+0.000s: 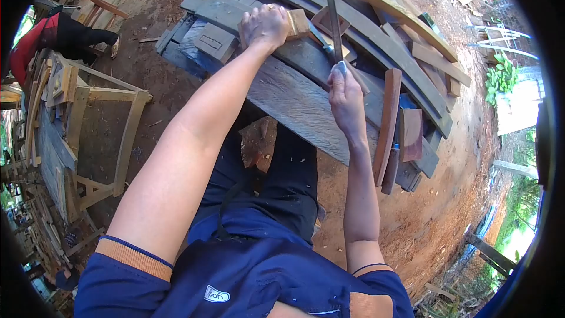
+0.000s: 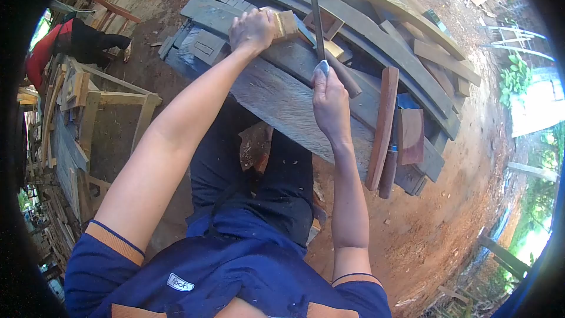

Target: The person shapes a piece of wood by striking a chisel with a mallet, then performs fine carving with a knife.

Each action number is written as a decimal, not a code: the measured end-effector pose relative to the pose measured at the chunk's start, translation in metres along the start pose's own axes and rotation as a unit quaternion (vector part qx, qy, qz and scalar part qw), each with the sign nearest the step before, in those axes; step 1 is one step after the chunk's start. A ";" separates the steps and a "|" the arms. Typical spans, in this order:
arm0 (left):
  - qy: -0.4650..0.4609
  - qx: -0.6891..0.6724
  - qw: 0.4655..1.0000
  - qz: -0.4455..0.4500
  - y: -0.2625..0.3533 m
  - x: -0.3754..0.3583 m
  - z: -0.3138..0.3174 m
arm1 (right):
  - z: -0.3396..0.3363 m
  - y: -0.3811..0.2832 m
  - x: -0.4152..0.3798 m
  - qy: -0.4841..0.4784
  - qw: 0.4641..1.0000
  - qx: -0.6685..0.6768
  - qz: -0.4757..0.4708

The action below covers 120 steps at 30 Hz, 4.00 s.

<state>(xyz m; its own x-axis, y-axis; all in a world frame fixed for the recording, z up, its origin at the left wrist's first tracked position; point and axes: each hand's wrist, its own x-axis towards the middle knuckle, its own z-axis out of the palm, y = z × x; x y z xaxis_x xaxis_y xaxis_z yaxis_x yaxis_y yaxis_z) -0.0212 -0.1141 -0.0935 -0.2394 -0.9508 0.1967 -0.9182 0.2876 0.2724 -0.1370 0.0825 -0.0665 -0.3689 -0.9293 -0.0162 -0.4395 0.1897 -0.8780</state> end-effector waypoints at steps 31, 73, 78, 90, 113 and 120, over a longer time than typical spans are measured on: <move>-0.003 0.045 0.999 0.027 0.008 -0.001 -0.002 | 0.049 -0.004 0.045 -0.026 0.968 -0.248 -0.010; 0.027 0.053 0.997 0.055 -0.003 0.003 0.011 | 0.044 -0.017 0.024 -0.039 0.954 -0.297 0.014; 0.035 0.039 0.997 0.062 -0.003 0.001 0.010 | 0.049 -0.019 0.056 -0.022 0.965 -0.262 -0.021; 0.043 0.053 0.996 0.056 -0.002 0.001 0.012 | 0.047 -0.026 0.060 -0.032 0.960 -0.279 -0.004; 0.045 0.045 0.995 0.071 -0.004 0.001 0.012 | 0.054 -0.022 0.058 -0.025 0.962 -0.270 0.024; 0.015 0.041 0.998 0.048 0.000 0.004 0.008 | 0.043 -0.023 0.042 -0.032 0.969 -0.243 0.031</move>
<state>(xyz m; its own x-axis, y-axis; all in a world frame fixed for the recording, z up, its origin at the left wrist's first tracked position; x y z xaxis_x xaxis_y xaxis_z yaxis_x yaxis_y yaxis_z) -0.0245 -0.1189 -0.1000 -0.3181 -0.9153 0.2471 -0.9147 0.3648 0.1741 -0.1076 0.0259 -0.0676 -0.3626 -0.9261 -0.1043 -0.7576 0.3581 -0.5458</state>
